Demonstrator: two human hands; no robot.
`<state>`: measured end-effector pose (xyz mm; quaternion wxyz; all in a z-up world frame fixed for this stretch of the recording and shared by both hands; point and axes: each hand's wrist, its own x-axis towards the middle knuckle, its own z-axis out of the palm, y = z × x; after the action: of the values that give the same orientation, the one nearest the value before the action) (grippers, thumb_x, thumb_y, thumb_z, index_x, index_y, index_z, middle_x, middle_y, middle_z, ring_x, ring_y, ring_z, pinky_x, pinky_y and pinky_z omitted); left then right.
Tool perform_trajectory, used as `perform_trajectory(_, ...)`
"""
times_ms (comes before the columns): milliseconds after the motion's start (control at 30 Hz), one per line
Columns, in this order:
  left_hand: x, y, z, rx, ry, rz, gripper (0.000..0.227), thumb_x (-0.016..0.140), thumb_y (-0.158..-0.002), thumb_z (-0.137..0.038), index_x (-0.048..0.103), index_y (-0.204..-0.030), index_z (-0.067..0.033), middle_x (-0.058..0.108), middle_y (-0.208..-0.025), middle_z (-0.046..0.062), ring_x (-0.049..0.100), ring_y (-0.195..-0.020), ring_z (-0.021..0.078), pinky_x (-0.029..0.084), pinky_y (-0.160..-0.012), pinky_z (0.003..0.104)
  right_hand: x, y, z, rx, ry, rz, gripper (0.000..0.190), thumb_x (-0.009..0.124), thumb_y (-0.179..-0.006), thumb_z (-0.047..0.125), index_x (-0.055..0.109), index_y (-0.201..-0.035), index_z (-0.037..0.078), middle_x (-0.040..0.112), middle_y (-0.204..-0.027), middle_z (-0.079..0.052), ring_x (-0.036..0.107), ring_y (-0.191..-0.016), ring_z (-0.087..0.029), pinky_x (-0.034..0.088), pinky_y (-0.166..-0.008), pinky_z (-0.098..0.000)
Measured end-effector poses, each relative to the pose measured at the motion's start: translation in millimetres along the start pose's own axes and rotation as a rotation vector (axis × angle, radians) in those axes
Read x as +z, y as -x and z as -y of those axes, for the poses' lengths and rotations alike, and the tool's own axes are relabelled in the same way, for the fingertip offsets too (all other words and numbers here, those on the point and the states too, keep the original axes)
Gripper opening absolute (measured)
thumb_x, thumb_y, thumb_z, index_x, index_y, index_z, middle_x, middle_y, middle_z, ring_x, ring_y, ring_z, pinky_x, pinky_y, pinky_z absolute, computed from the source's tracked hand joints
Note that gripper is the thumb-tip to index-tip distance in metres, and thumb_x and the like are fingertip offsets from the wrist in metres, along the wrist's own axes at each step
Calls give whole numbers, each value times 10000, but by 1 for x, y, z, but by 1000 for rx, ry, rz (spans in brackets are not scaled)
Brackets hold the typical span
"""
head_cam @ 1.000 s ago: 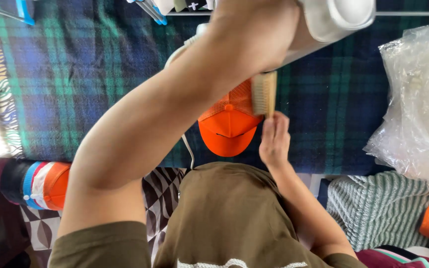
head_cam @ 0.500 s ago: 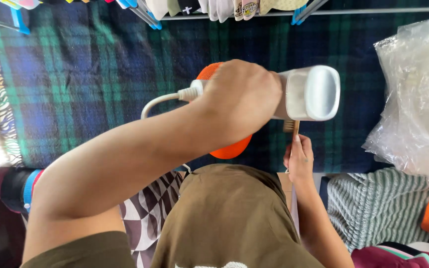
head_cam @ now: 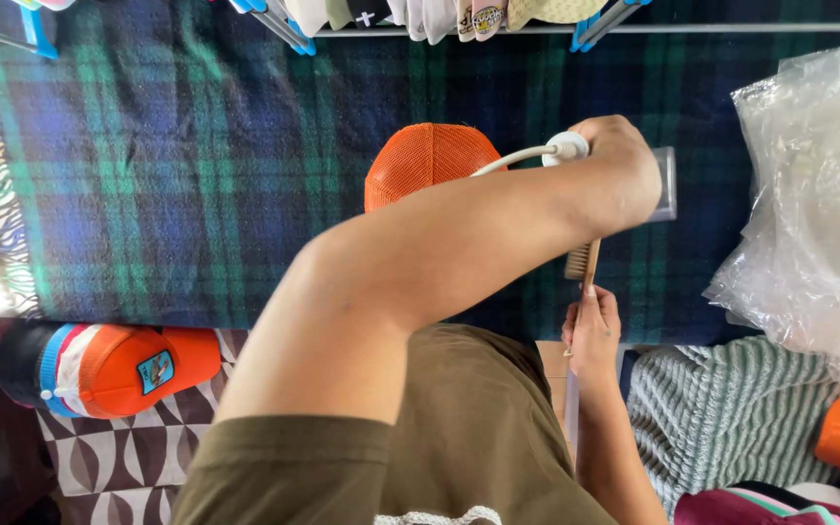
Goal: Brushing and steaming an orange baseball cap to clean and shape it.
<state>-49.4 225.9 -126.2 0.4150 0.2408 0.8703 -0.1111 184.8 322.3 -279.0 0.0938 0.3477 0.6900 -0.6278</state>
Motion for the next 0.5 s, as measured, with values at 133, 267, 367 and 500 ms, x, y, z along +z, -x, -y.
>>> perform_trajectory(133, 11, -24, 38, 10, 103, -187, 223, 679, -877, -103, 710, -1097, -75, 697, -1132, 171, 673, -1088, 409, 592, -772, 719, -4, 19, 30, -93, 58, -47, 233, 506, -1129, 254, 591, -1140, 38, 486, -661, -97, 410, -362, -134, 304, -332, -241)
perform_trajectory(267, 2, 37, 105, -48, 324, -462, 125, 712, -887, -191, 738, -1009, -177, 728, -960, 47, 723, -846, 281, 616, -656, 450, -1, 36, 74, -238, 360, 90, 318, 533, -1089, 279, 622, -1299, 57, 589, -846, -40, 481, -581, -94, 418, -536, -249)
perform_trajectory(367, 8, 133, 161, 8, 354, -725, 141, 674, -852, -112, 710, -986, -89, 728, -816, 99, 723, -738, 361, 591, -569, 507, 19, 21, 104, -685, 511, 263, 320, 579, -1065, 166, 635, -1310, -32, 673, -1001, -115, 593, -762, -171, 496, -680, -299)
perform_trajectory(500, 50, 240, 211, -123, 437, -957, 515, 740, -953, -478, 594, -1125, -15, 736, -899, 173, 670, -690, 496, 508, -488, 619, 90, -2, 153, -953, 617, 540, 263, 546, -1098, 181, 632, -1256, -10, 706, -1166, -120, 637, -847, -187, 464, -689, -357)
